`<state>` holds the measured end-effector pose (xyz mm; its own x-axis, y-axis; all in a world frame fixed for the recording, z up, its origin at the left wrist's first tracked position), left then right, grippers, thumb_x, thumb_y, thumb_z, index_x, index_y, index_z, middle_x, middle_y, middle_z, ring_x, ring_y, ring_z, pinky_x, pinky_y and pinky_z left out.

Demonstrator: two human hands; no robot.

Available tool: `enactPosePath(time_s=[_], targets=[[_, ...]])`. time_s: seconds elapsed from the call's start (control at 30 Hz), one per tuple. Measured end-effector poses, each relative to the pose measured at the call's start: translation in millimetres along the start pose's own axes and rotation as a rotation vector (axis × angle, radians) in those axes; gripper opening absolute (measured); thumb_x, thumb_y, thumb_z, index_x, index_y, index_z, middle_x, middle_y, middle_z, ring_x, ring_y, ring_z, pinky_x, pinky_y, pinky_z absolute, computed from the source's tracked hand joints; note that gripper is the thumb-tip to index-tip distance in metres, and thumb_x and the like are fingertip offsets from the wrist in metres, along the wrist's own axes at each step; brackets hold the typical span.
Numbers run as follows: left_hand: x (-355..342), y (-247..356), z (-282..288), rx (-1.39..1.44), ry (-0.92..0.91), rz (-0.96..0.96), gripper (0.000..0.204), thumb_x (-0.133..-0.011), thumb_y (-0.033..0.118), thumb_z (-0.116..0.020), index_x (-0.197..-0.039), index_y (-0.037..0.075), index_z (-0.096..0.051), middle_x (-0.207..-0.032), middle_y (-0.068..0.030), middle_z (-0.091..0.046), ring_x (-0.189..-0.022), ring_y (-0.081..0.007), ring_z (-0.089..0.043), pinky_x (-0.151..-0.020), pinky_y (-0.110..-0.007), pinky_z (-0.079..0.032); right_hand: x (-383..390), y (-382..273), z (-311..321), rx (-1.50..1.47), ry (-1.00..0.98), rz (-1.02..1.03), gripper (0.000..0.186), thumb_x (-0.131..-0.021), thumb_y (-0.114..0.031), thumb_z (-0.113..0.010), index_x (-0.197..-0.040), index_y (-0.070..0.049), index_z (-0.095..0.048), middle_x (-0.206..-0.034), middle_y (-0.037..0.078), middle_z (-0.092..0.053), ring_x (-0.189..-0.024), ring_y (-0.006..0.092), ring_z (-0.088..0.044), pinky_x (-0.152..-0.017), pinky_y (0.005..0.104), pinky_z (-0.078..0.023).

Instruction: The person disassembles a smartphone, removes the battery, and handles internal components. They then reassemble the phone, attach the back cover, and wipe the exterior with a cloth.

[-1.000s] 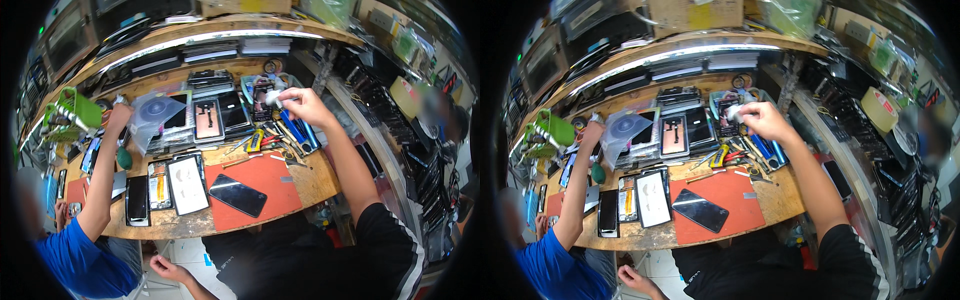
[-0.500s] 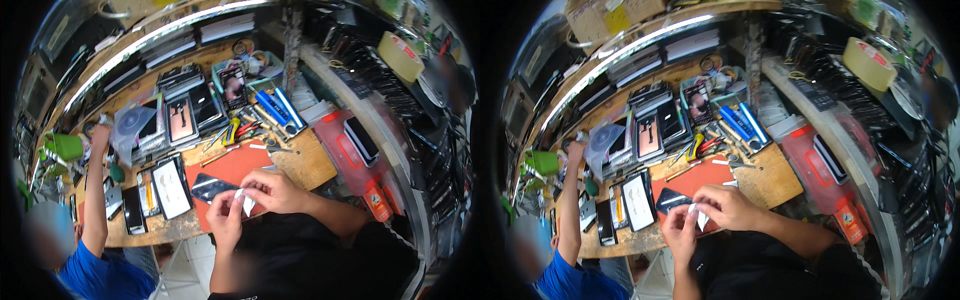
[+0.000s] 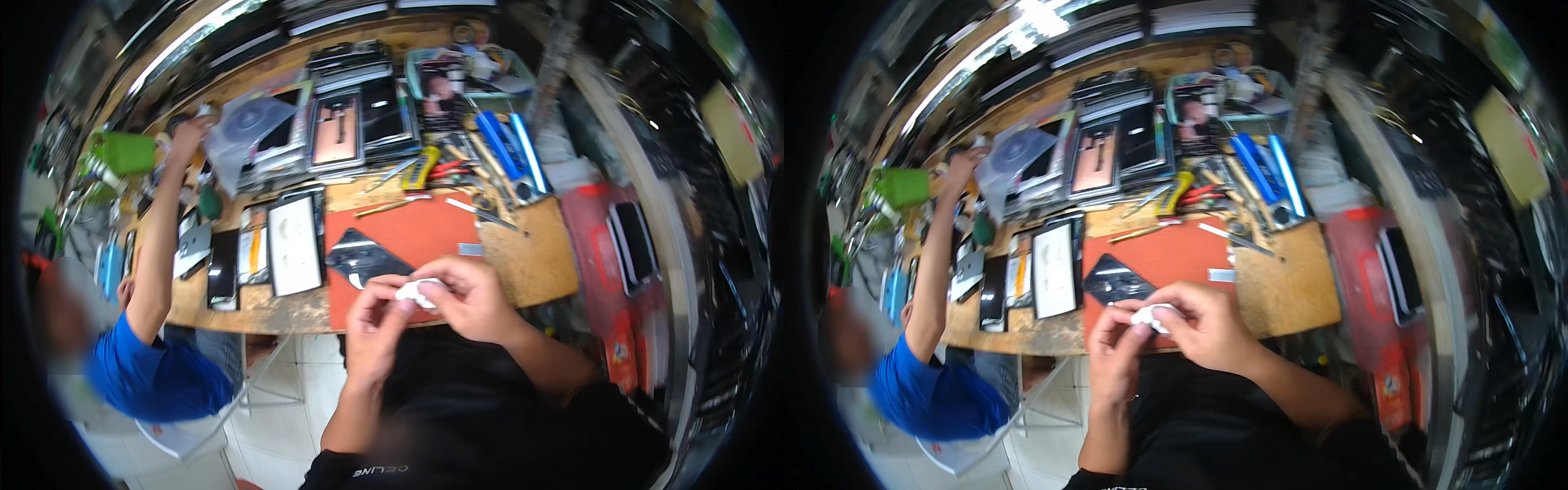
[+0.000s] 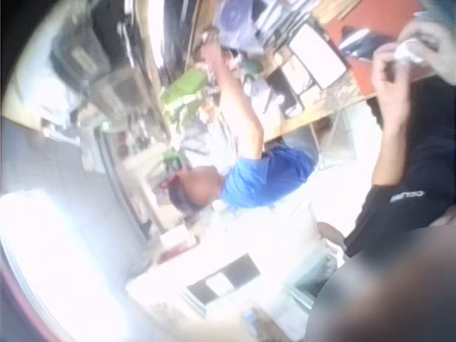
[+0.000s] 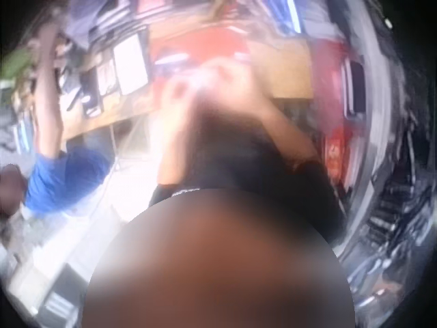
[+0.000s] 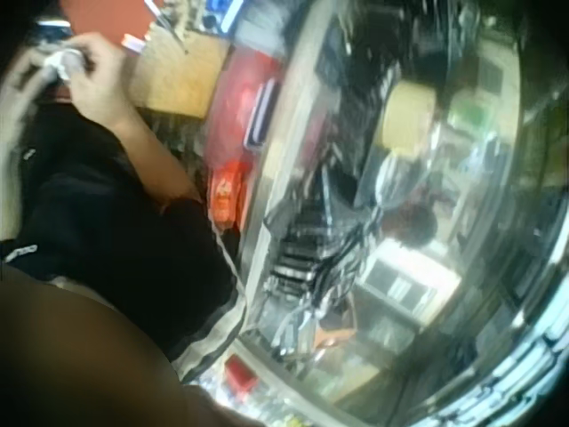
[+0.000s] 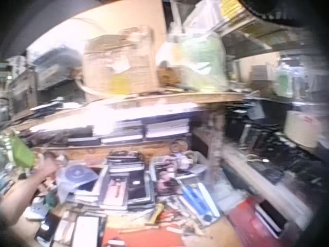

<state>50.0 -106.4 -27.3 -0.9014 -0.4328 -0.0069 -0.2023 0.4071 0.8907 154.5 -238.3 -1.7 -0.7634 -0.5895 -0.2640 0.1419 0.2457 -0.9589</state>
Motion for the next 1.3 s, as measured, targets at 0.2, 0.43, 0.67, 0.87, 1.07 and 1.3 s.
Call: enactPosePath(time_s=[0.2,0.43,0.67,0.87,1.07,1.3], targets=[[9,12,-17,-0.639,0.021,-0.402,0.010,-0.094,-0.008,-0.077,-0.102,-0.003,-0.071,-0.118,-0.0141,-0.069,-0.095,-0.0166,-0.072,-0.076,-0.026,-0.062,10,20,-2,-0.133,0.031,-0.181,0.007,-0.106,0.001,-0.066,-0.112,0.004,-0.065,-0.101,0.009,-0.075,-0.090,0.0106,-0.074,-0.076,0.0259,-0.064],[16,17,-33,-1.016,0.112,-0.897,0.025,-0.079,-0.010,-0.083,-0.101,0.000,-0.076,-0.112,-0.0183,-0.072,-0.096,-0.0335,-0.074,-0.080,-0.040,-0.060,28,27,-7,-0.275,-0.077,-0.265,0.019,-0.112,-0.013,-0.064,-0.123,0.003,-0.067,-0.109,0.004,-0.071,-0.098,0.0068,-0.067,-0.086,0.0261,-0.059],[24,10,-23,-1.099,-0.055,-0.885,0.042,-0.076,0.009,-0.082,-0.118,0.008,-0.083,-0.128,-0.0152,-0.071,-0.114,-0.0350,-0.070,-0.095,-0.043,-0.057,10,22,7,-0.217,0.068,-0.181,0.010,-0.109,-0.006,-0.066,-0.115,0.002,-0.067,-0.107,0.009,-0.076,-0.094,0.0109,-0.072,-0.084,0.0276,-0.059],[31,53,72,-1.127,0.484,-0.839,0.025,-0.086,0.003,-0.070,-0.110,0.002,-0.075,-0.101,-0.0124,-0.071,-0.097,-0.0328,-0.067,-0.087,-0.044,-0.054,-14,9,17,-0.061,0.087,-0.137,0.013,-0.105,-0.003,-0.071,-0.117,0.003,-0.068,-0.106,0.010,-0.077,-0.093,0.0120,-0.073,-0.086,0.0279,-0.060],[14,55,121,-1.464,0.788,-0.436,0.119,-0.068,0.051,-0.095,-0.162,0.005,-0.039,-0.139,-0.0237,-0.052,-0.131,-0.0431,-0.050,-0.112,-0.060,-0.036,-34,6,-26,0.025,-0.034,-0.107,0.013,-0.105,0.000,-0.070,-0.118,0.004,-0.068,-0.108,0.009,-0.076,-0.097,0.0120,-0.073,-0.088,0.0264,-0.059],[2,61,136,-1.486,0.770,-0.457,0.107,-0.070,0.044,-0.093,-0.158,0.006,-0.045,-0.140,-0.0209,-0.054,-0.132,-0.0399,-0.051,-0.115,-0.059,-0.034,-51,-3,-86,0.167,-0.153,-0.025,0.013,-0.103,0.003,-0.070,-0.116,0.008,-0.071,-0.106,0.010,-0.073,-0.099,0.0122,-0.069,-0.088,0.0259,-0.056]])
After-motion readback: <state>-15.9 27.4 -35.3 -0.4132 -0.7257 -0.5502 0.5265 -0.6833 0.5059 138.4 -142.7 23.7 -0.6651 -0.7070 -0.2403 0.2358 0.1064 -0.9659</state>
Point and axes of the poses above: each hand's wrist, its own x-axis away from the middle knuckle, its own z-axis out of the back of the hand, y = z × x, the point moved 6 cm from there along -x, towards the middle knuckle
